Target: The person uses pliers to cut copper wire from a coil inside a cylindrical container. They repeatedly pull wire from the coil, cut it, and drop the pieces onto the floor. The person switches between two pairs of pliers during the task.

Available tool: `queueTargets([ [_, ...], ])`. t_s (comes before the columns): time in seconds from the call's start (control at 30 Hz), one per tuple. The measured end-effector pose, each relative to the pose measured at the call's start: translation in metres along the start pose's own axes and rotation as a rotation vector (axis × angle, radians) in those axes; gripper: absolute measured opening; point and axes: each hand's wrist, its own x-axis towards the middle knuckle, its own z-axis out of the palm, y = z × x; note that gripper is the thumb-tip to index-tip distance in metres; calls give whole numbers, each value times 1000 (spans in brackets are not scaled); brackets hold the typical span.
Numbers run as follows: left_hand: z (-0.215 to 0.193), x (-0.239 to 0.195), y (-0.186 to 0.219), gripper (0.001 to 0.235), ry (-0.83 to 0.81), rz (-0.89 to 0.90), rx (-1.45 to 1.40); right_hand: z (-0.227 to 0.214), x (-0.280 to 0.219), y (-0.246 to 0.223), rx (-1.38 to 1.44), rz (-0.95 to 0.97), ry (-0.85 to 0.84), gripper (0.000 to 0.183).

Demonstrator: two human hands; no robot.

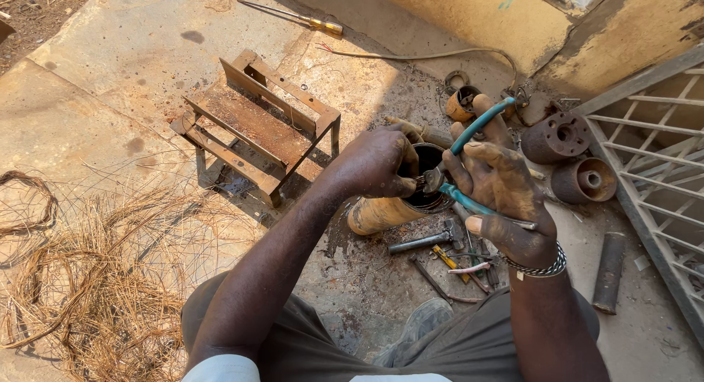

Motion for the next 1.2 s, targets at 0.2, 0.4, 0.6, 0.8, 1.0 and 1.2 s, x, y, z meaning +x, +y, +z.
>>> queueTargets([
  [0.2, -1, -4, 3, 19, 107, 84, -7, 0, 2, 3, 124, 48, 107, 80],
  [0.4, 0, -6, 2, 18, 110, 87, -22, 13, 2, 11, 82, 49, 207, 74],
  [0.6, 3, -3, 2, 20, 121, 72, -11, 13, 15, 19, 218, -60, 337, 66],
  [0.8, 1, -1, 1, 21, 93, 92, 30, -6, 13, 55, 347, -219, 390, 47],
  [1.0, -2, 0, 8, 24, 1, -10, 52, -22, 12, 15, 183, -469, 404, 44],
  [1.2, -8, -3, 28, 28, -5, -89, 136, -45, 11, -37, -863, -147, 182, 41],
])
